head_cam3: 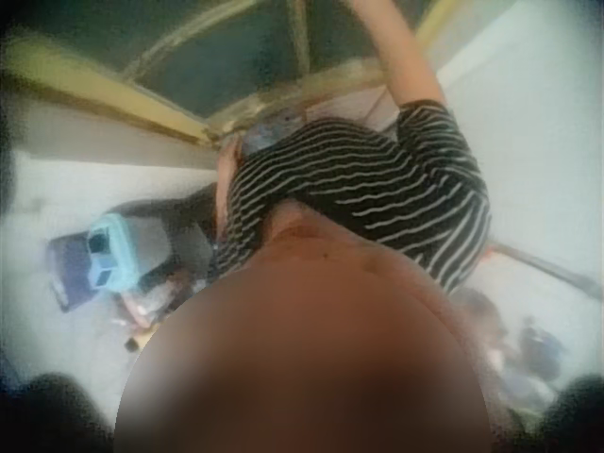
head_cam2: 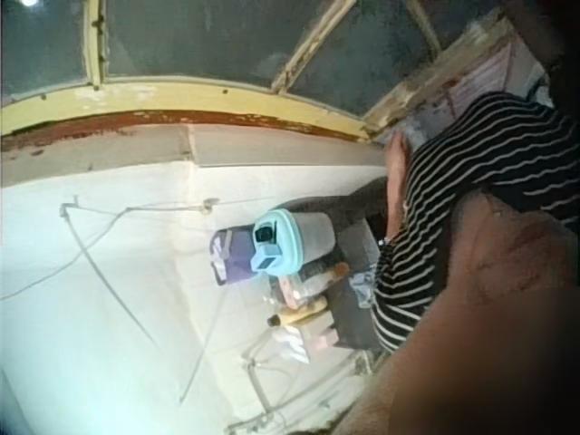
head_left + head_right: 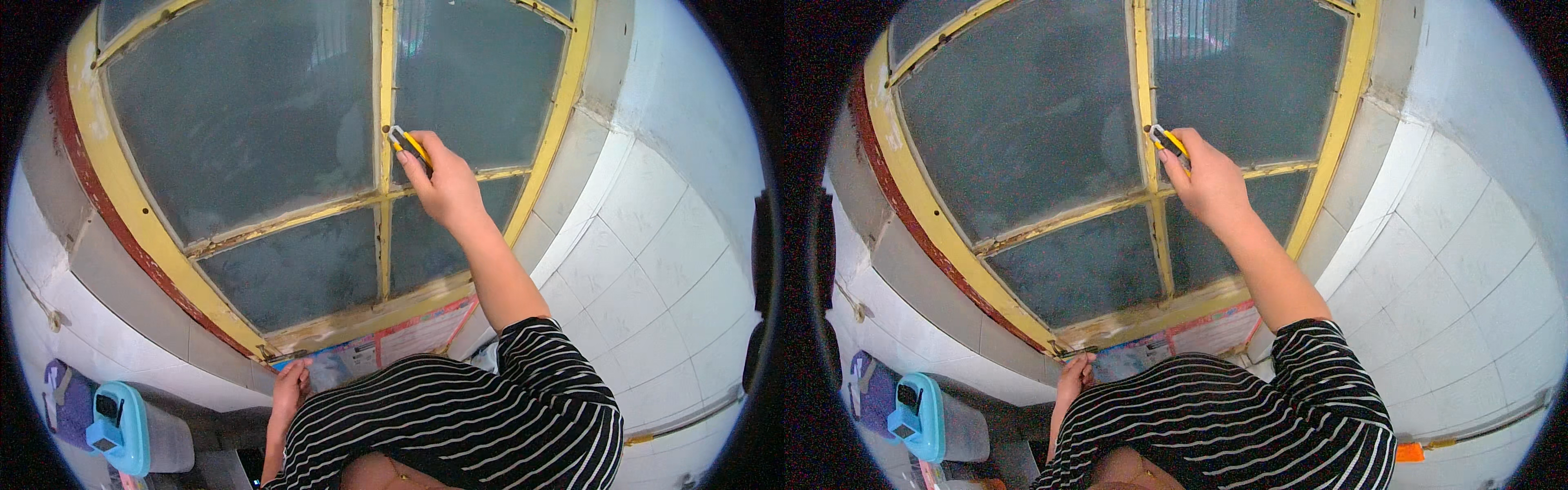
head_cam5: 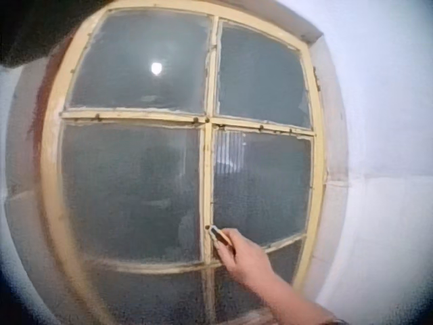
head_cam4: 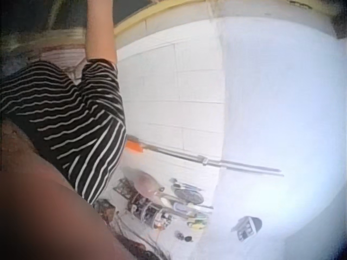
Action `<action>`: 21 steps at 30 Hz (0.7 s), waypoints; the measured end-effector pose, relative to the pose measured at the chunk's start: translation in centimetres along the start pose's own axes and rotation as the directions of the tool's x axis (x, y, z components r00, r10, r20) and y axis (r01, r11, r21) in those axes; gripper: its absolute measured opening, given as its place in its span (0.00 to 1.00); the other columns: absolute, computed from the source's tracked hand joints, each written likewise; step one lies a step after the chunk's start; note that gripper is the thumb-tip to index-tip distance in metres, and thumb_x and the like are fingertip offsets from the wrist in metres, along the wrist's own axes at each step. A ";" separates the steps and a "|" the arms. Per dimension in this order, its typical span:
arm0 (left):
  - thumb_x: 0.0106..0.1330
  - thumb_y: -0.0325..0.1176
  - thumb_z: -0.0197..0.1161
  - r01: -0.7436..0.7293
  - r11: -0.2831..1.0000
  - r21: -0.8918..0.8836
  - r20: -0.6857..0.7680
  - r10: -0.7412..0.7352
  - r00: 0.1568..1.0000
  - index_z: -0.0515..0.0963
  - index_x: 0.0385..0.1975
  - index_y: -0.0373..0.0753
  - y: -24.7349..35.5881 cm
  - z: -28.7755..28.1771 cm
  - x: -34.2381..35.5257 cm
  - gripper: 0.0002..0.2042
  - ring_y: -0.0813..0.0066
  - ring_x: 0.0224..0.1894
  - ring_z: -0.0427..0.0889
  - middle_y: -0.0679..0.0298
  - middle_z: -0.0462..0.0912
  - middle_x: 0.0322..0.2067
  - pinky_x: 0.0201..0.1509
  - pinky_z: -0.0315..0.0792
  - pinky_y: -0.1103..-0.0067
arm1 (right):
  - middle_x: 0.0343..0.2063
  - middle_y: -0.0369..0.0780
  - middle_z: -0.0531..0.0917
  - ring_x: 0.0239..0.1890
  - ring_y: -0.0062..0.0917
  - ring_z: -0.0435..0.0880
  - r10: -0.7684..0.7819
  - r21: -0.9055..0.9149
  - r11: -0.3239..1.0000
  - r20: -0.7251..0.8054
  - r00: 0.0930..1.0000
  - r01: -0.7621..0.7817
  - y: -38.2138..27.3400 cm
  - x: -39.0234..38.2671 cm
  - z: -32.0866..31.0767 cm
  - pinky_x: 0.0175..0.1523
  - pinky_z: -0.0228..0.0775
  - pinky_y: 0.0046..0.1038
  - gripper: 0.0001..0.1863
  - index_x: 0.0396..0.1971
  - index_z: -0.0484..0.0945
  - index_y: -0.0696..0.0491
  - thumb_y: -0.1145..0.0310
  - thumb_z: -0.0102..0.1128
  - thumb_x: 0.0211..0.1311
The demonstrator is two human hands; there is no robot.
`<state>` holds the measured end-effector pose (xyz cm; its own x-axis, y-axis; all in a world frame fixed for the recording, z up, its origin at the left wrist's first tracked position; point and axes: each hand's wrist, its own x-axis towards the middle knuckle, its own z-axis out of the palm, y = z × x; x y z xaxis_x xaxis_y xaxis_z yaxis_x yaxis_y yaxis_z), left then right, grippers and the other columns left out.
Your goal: The person uses a yellow utility knife to scrape and pry at the yellow frame of a window, removing small pieces of material. They briefly move a blue fan and a purple water jug to access different areas of the frame before continuing the scraping task.
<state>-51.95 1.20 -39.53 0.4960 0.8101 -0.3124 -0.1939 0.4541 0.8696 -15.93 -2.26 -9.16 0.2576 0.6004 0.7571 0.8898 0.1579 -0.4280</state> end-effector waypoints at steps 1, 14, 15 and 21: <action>0.72 0.37 0.52 0.006 1.000 0.012 -0.007 -0.006 1.000 0.76 0.42 0.36 0.4 0.7 0.4 0.12 0.85 0.17 0.58 0.73 0.62 0.18 0.20 0.52 0.84 | 0.26 0.46 0.79 0.30 0.42 0.79 -0.048 0.008 0.999 -0.040 0.998 0.048 0.4 0.1 0.1 0.35 0.69 0.34 0.15 0.46 0.73 0.52 0.59 0.55 0.65; 0.71 0.37 0.53 -0.031 0.997 -0.065 0.036 0.033 0.999 0.75 0.43 0.33 -3.4 6.1 2.4 0.12 0.84 0.19 0.59 0.72 0.62 0.18 0.22 0.51 0.84 | 0.27 0.48 0.82 0.31 0.46 0.81 -0.140 -0.069 0.987 0.101 0.985 0.148 0.7 1.6 -1.9 0.34 0.72 0.43 0.15 0.42 0.72 0.52 0.57 0.54 0.64; 0.71 0.37 0.54 -0.026 0.996 -0.085 0.042 0.030 0.999 0.76 0.43 0.34 -3.5 6.0 2.2 0.12 0.84 0.19 0.59 0.73 0.62 0.18 0.22 0.51 0.84 | 0.26 0.48 0.82 0.31 0.46 0.81 -0.153 -0.058 0.986 0.093 0.984 0.159 0.7 1.5 -1.9 0.34 0.72 0.43 0.15 0.41 0.72 0.52 0.57 0.55 0.63; 0.71 0.36 0.54 -0.032 0.995 -0.099 0.014 0.033 0.999 0.77 0.42 0.35 -3.2 6.5 1.2 0.11 0.83 0.19 0.60 0.73 0.62 0.18 0.22 0.53 0.84 | 0.23 0.45 0.81 0.27 0.41 0.82 -0.250 -0.042 0.967 0.002 0.968 0.250 1.5 1.5 -1.6 0.29 0.72 0.38 0.12 0.39 0.73 0.51 0.60 0.59 0.61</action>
<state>-45.27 -1.67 -40.21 0.5009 0.8196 -0.2781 -0.2921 0.4625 0.8371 -13.61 -2.41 -7.90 0.0257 0.5435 0.8390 0.9411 0.2698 -0.2036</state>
